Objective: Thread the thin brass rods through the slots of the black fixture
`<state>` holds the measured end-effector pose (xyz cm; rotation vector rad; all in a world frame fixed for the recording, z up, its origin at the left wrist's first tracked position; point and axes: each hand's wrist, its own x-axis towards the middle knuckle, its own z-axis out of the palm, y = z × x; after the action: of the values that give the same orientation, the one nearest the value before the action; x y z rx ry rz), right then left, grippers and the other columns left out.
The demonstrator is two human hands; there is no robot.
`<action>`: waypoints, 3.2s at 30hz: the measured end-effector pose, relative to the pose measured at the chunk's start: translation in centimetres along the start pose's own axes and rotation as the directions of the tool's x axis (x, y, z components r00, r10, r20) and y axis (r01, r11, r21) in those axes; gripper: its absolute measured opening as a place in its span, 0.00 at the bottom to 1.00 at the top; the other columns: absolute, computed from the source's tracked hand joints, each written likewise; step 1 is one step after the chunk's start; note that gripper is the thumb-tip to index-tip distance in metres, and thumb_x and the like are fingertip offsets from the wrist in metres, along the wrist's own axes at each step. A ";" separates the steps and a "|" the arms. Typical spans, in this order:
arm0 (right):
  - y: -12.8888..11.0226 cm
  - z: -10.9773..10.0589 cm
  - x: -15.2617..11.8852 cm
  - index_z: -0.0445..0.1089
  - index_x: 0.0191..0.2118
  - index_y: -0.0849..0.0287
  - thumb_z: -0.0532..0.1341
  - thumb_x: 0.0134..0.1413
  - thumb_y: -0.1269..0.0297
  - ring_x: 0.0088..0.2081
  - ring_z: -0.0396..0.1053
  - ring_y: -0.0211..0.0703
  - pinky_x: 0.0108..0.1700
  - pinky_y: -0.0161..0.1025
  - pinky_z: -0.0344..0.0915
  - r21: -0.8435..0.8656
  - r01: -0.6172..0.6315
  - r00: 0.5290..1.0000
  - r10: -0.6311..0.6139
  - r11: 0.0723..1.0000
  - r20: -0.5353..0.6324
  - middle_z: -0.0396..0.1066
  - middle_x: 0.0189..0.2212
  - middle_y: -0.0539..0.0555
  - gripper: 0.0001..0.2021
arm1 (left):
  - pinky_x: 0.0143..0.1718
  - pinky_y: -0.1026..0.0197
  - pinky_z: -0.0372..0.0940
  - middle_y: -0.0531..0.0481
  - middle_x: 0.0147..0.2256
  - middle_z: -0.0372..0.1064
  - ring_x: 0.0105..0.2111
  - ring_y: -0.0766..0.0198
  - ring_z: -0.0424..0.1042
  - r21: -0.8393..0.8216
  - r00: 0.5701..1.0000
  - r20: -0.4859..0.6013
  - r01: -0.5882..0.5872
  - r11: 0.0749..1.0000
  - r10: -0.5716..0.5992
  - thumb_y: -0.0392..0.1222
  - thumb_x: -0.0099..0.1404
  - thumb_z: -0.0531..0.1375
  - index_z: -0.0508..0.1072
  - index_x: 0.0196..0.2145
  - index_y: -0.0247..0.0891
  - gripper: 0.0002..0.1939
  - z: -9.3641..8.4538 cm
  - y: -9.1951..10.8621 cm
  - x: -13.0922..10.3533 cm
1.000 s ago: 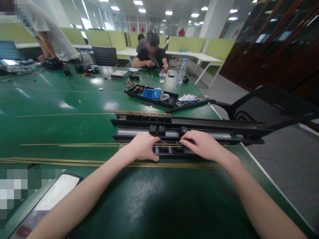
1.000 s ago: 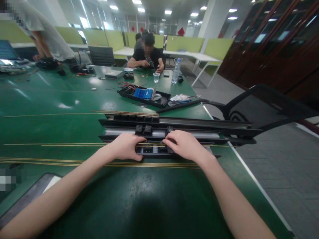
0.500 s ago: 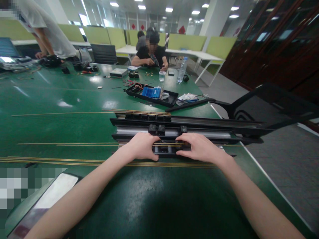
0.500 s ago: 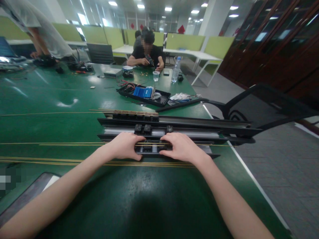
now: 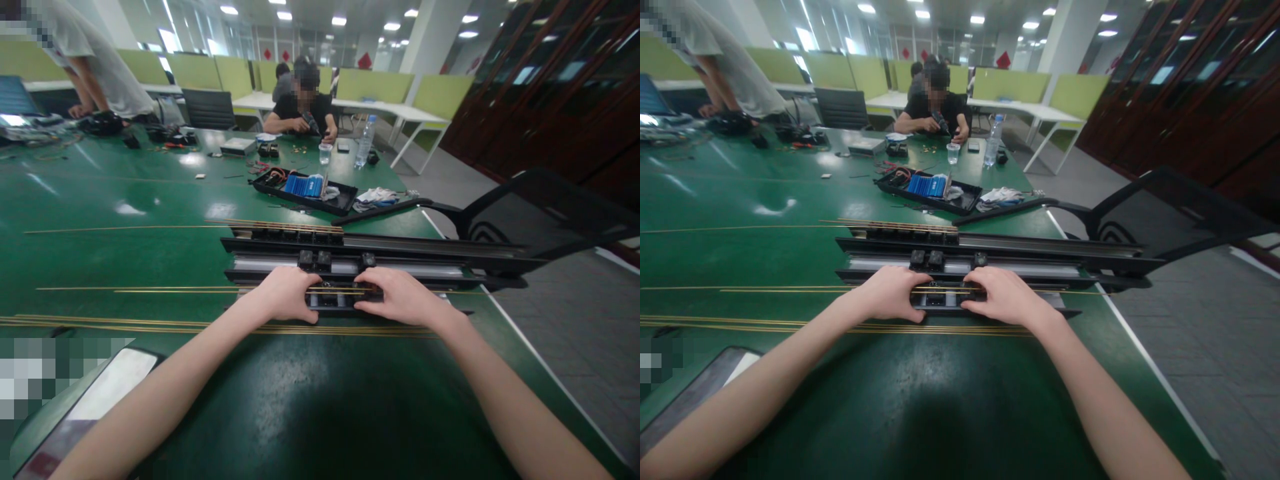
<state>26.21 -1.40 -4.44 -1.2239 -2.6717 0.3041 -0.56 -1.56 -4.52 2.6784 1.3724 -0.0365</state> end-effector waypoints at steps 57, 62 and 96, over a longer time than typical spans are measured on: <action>1.3 -1.6 -0.6 0.74 0.31 0.57 0.53 0.66 0.51 0.33 0.71 0.44 0.37 0.39 0.60 0.299 -0.136 0.981 0.088 0.945 0.170 0.77 0.30 0.51 0.20 | 0.38 0.53 0.69 0.43 0.40 0.80 0.39 0.47 0.78 0.025 1.000 -0.026 0.000 1.000 0.000 0.60 0.49 0.63 0.74 0.53 0.43 0.35 0.0 0.0 -0.2; 1.4 -1.8 -0.7 0.75 0.31 0.58 0.54 0.65 0.51 0.33 0.71 0.44 0.37 0.38 0.60 0.286 -0.149 0.978 0.099 0.947 0.182 0.77 0.30 0.52 0.20 | 0.37 0.54 0.68 0.42 0.39 0.80 0.38 0.47 0.78 0.022 1.000 -0.019 0.002 1.000 -0.002 0.60 0.49 0.63 0.75 0.52 0.43 0.34 -0.1 0.1 -0.3; 2.4 -2.6 -1.5 0.76 0.31 0.58 0.56 0.61 0.46 0.32 0.69 0.45 0.35 0.39 0.59 0.278 -0.189 0.973 0.142 0.942 0.181 0.75 0.29 0.53 0.21 | 0.40 0.53 0.69 0.41 0.41 0.79 0.40 0.46 0.78 0.009 1.000 -0.001 0.014 1.000 -0.014 0.60 0.50 0.64 0.74 0.55 0.43 0.36 -0.2 0.2 -0.3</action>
<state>29.58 -0.69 -2.73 -1.3787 -2.5278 0.8260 -0.57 -1.89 -4.27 2.6766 1.3946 -0.0438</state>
